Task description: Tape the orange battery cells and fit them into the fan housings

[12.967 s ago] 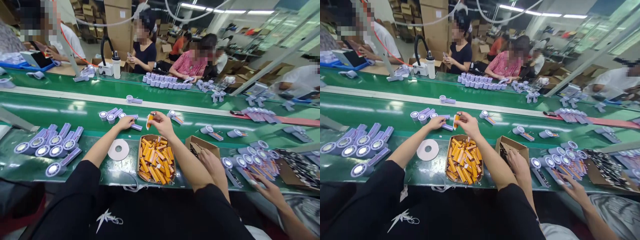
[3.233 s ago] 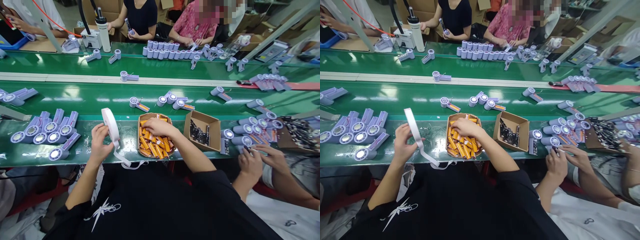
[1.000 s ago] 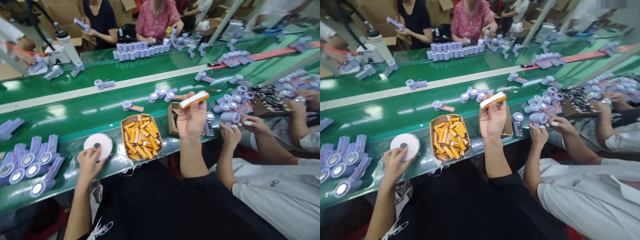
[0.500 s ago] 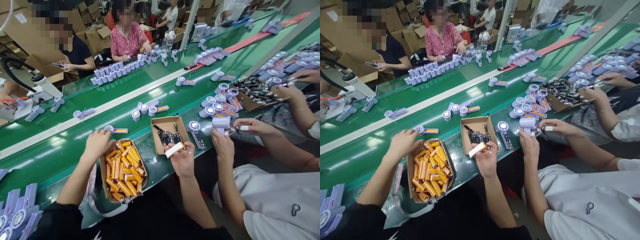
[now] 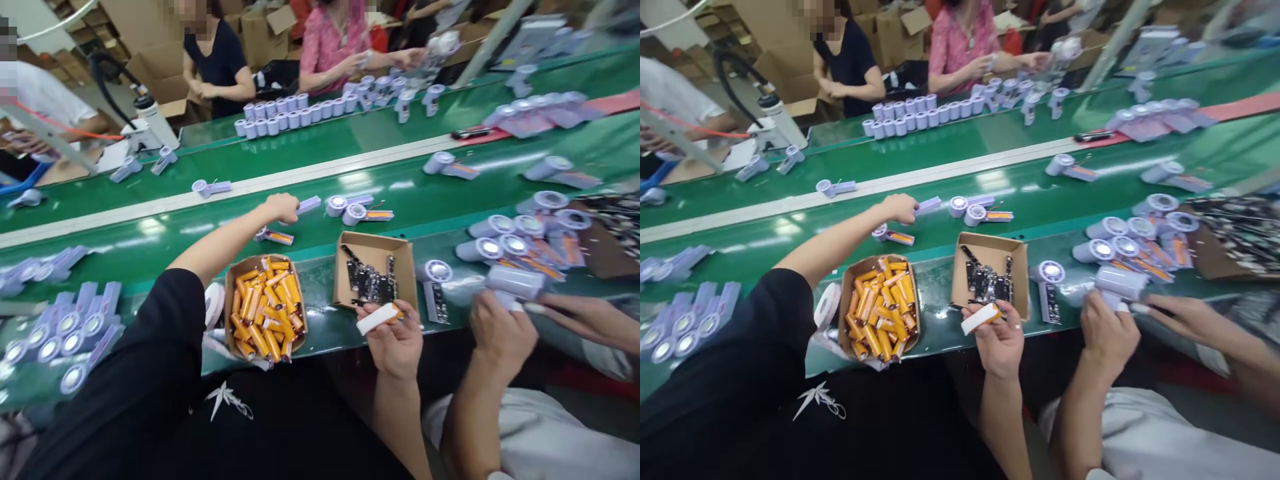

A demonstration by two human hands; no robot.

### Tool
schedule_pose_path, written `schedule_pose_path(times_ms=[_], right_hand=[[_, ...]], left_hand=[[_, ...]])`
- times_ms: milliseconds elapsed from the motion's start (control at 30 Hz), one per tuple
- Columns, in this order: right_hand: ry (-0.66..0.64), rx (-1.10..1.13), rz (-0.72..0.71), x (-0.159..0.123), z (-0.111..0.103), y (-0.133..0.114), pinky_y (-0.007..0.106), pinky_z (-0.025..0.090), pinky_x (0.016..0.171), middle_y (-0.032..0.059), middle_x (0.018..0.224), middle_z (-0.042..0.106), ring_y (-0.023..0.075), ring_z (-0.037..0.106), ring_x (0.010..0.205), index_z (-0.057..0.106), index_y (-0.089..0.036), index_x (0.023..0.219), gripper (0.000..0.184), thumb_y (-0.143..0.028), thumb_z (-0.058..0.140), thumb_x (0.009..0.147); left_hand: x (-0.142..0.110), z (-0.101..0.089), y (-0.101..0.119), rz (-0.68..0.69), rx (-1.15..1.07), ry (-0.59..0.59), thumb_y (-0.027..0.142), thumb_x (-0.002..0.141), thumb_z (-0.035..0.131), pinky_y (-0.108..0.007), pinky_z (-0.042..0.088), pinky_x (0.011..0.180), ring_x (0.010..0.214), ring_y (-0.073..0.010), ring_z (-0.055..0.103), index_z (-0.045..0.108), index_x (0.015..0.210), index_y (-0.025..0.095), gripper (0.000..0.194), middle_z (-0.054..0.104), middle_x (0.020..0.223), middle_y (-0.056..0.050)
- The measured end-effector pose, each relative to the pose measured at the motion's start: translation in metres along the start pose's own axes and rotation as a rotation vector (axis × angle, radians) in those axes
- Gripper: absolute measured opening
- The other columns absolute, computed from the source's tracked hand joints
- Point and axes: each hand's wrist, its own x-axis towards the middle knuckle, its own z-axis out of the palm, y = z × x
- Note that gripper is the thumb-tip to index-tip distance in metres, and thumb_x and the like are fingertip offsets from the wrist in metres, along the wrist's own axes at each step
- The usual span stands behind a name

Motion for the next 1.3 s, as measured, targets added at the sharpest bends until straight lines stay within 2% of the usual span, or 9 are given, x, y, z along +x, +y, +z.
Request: schedule_pose_path(times_ms=[167,233,300,433,533,667,833,1000,1300], right_hand=[[-0.093,-0.022,0.018,0.005,0.001,0.003,0.047,0.075,0.086,-0.0002,0.100,0.089,0.0284,0.088,0.092,0.071,-0.033,0.116,0.051,-0.033,0.103,0.076],[-0.168,-0.055,-0.003,0.010,0.019,0.003,0.045,0.076,0.081,0.0003,0.096,0.089,0.0295,0.088,0.089,0.071,-0.031,0.115,0.051,-0.033,0.103,0.076],[-0.290,-0.109,-0.007,0.013,0.046,0.001,0.044,0.076,0.075,0.0029,0.095,0.089,0.0316,0.088,0.088,0.072,-0.030,0.116,0.049,-0.033,0.102,0.078],[-0.593,-0.251,-0.055,0.020,0.115,-0.004,0.037,0.075,0.077,0.0048,0.104,0.089,0.0295,0.088,0.095,0.076,-0.029,0.117,0.043,-0.027,0.099,0.080],[-0.785,-0.328,-0.072,0.034,0.175,0.007,0.036,0.075,0.081,0.0030,0.107,0.088,0.0253,0.087,0.091,0.077,-0.030,0.122,0.045,-0.031,0.098,0.082],[-0.915,-0.502,-0.060,0.064,0.260,0.063,0.040,0.072,0.091,0.0031,0.103,0.088,0.0246,0.086,0.093,0.074,-0.026,0.127,0.047,-0.037,0.091,0.085],[-1.052,-1.044,-0.130,0.093,0.343,0.152,0.038,0.067,0.099,0.0047,0.108,0.088,0.0245,0.085,0.108,0.071,-0.023,0.130,0.040,-0.021,0.079,0.091],[-1.137,-1.315,-0.194,0.098,0.363,0.191,0.036,0.063,0.102,0.0060,0.113,0.087,0.0242,0.082,0.114,0.071,-0.026,0.134,0.039,-0.021,0.076,0.096],[-1.331,-1.744,-0.256,0.093,0.365,0.191,0.045,0.056,0.106,0.0214,0.136,0.078,0.0378,0.075,0.125,0.066,-0.022,0.148,0.045,-0.031,0.067,0.104]], left_hand=[[-0.104,0.026,-0.174,-0.106,-0.021,-0.008,0.031,0.071,0.075,-0.031,0.055,0.095,0.105,-0.0262,0.074,0.087,0.121,0.029,0.051,0.086,0.108,-0.001],[-0.153,0.057,-0.222,-0.206,-0.035,0.005,0.028,0.073,0.072,-0.030,0.053,0.094,0.101,-0.0248,0.074,0.089,0.107,0.027,0.037,0.085,0.101,-0.002],[-0.193,0.093,-0.246,-0.258,-0.057,0.031,0.025,0.074,0.070,-0.029,0.053,0.098,0.104,-0.0247,0.073,0.088,0.099,0.027,0.031,0.085,0.103,-0.004],[-0.224,0.148,-0.252,-0.203,-0.123,0.100,0.021,0.078,0.065,-0.031,0.049,0.111,0.123,-0.0249,0.068,0.086,0.096,0.027,0.029,0.084,0.123,-0.007],[-0.217,0.159,-0.255,-0.166,-0.183,0.137,0.026,0.080,0.067,-0.030,0.048,0.110,0.125,-0.0256,0.067,0.086,0.094,0.027,0.023,0.084,0.124,-0.006],[-0.205,0.154,-0.271,-0.158,-0.272,0.147,0.039,0.081,0.073,-0.026,0.052,0.094,0.108,-0.0235,0.073,0.085,0.096,0.030,0.022,0.086,0.111,-0.002],[-0.201,0.157,-0.267,-0.196,-0.341,0.226,0.037,0.094,0.063,-0.025,0.051,0.086,0.103,-0.0225,0.075,0.082,0.106,0.026,0.025,0.085,0.112,-0.005],[-0.195,0.171,-0.246,-0.268,-0.407,0.328,0.036,0.104,0.056,-0.030,0.052,0.092,0.109,-0.0252,0.075,0.074,0.114,0.025,0.024,0.083,0.118,-0.008],[-0.187,0.171,-0.228,-0.255,-0.479,0.367,0.029,0.105,0.055,-0.034,0.050,0.100,0.119,-0.0273,0.073,0.072,0.119,0.023,0.023,0.080,0.127,-0.011]])
